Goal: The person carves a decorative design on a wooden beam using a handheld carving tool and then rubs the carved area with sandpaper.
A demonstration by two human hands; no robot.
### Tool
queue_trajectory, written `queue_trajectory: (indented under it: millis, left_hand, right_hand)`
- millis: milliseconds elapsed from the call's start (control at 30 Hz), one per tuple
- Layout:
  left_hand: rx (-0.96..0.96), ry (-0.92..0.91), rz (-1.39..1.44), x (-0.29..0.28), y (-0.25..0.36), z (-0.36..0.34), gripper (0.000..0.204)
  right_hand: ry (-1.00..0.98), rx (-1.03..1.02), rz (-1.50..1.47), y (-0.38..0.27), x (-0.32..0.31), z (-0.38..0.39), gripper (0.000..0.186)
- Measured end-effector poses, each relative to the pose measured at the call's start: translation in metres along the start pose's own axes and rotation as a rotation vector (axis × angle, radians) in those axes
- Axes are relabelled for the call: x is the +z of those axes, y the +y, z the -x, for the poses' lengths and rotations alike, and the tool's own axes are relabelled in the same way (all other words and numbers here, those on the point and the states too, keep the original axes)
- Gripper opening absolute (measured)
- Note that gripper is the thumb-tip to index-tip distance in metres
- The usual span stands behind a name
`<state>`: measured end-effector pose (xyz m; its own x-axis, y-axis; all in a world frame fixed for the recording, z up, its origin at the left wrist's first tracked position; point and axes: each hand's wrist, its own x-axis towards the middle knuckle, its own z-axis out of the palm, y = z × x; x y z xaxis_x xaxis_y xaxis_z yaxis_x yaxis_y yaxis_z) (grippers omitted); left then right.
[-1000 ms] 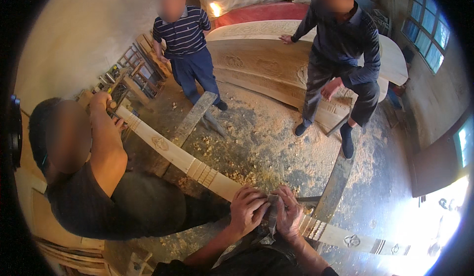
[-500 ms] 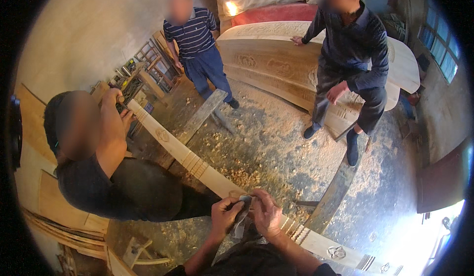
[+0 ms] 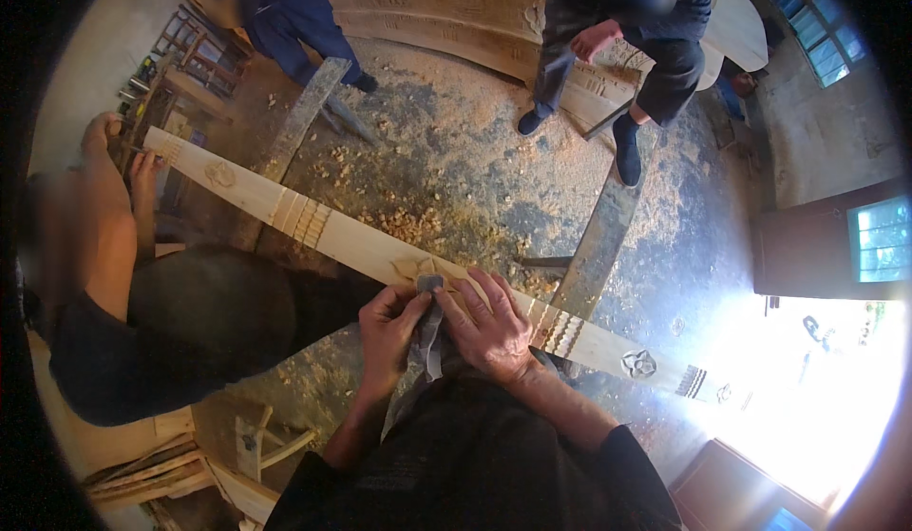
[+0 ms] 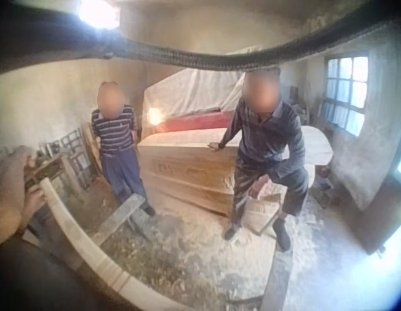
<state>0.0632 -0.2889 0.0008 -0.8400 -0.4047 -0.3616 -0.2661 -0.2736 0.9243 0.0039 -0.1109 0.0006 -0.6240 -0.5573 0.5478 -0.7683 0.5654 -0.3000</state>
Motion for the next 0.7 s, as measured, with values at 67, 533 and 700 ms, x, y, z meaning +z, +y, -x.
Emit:
queue_trajectory:
  millis: [67, 533, 700]
  left_hand:
    - [0.057, -0.001, -0.004, 0.001, -0.004, -0.002, 0.008]
    - [0.613, 0.268, -0.638, -0.032, 0.036, -0.047, 0.021]
    - [0.880, 0.363, -0.803, -0.042, 0.063, -0.117, 0.019]
  right_hand:
    - [-0.052, 0.016, -0.016, -0.001, 0.004, 0.000, 0.056]
    - [-0.174, -0.014, -0.016, 0.005, 0.018, -0.009, 0.051]
    - [-0.191, 0.018, -0.018, -0.005, 0.012, -0.019, 0.050]
